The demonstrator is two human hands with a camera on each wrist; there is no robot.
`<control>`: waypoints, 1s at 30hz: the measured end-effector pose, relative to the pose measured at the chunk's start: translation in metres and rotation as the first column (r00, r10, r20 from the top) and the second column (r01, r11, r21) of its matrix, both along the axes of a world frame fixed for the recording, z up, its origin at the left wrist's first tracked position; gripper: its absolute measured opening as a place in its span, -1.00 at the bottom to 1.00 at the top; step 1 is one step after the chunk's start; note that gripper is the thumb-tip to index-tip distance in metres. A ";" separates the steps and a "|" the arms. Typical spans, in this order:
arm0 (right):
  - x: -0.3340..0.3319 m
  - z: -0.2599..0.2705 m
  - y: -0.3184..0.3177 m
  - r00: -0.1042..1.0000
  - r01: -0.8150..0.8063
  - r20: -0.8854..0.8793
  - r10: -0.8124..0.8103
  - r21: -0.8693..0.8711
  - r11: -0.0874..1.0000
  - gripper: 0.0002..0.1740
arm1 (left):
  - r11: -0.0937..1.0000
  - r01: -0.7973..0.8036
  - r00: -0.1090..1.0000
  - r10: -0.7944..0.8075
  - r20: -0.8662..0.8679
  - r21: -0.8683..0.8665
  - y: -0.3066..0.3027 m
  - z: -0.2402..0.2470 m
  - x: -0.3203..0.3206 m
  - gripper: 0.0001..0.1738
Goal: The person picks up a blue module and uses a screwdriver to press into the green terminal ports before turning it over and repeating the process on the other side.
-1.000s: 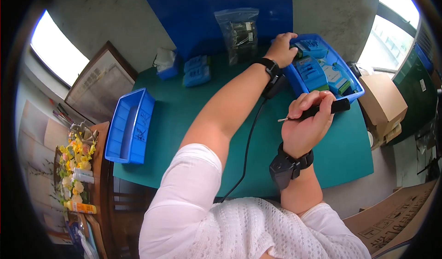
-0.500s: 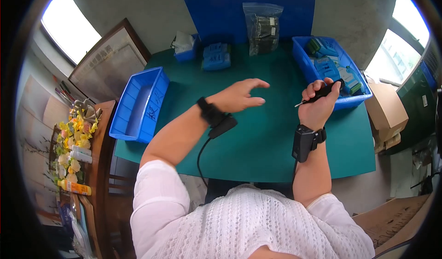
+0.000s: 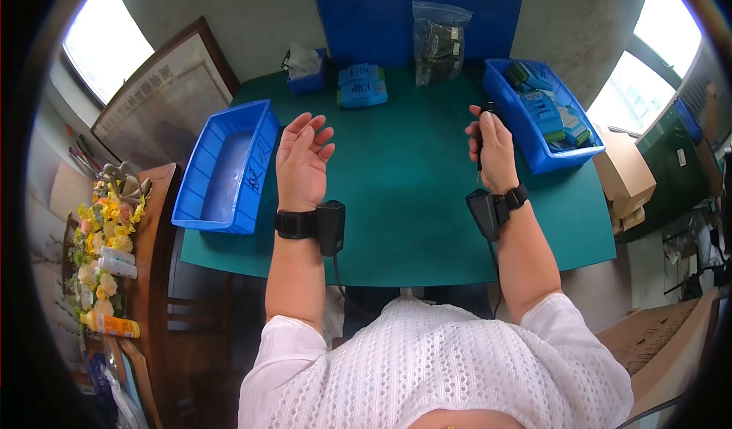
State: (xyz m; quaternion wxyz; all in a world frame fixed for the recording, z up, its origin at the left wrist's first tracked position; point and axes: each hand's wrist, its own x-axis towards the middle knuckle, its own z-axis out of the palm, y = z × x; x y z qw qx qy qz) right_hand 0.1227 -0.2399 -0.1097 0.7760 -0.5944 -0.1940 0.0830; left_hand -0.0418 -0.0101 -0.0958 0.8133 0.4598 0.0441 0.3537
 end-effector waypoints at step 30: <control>0.099 -0.039 -0.023 0.703 0.590 0.601 0.380 -0.791 0.160 -0.52 | 0.930 -0.010 0.967 0.103 -0.234 0.368 -0.012 -0.018 0.023 -0.72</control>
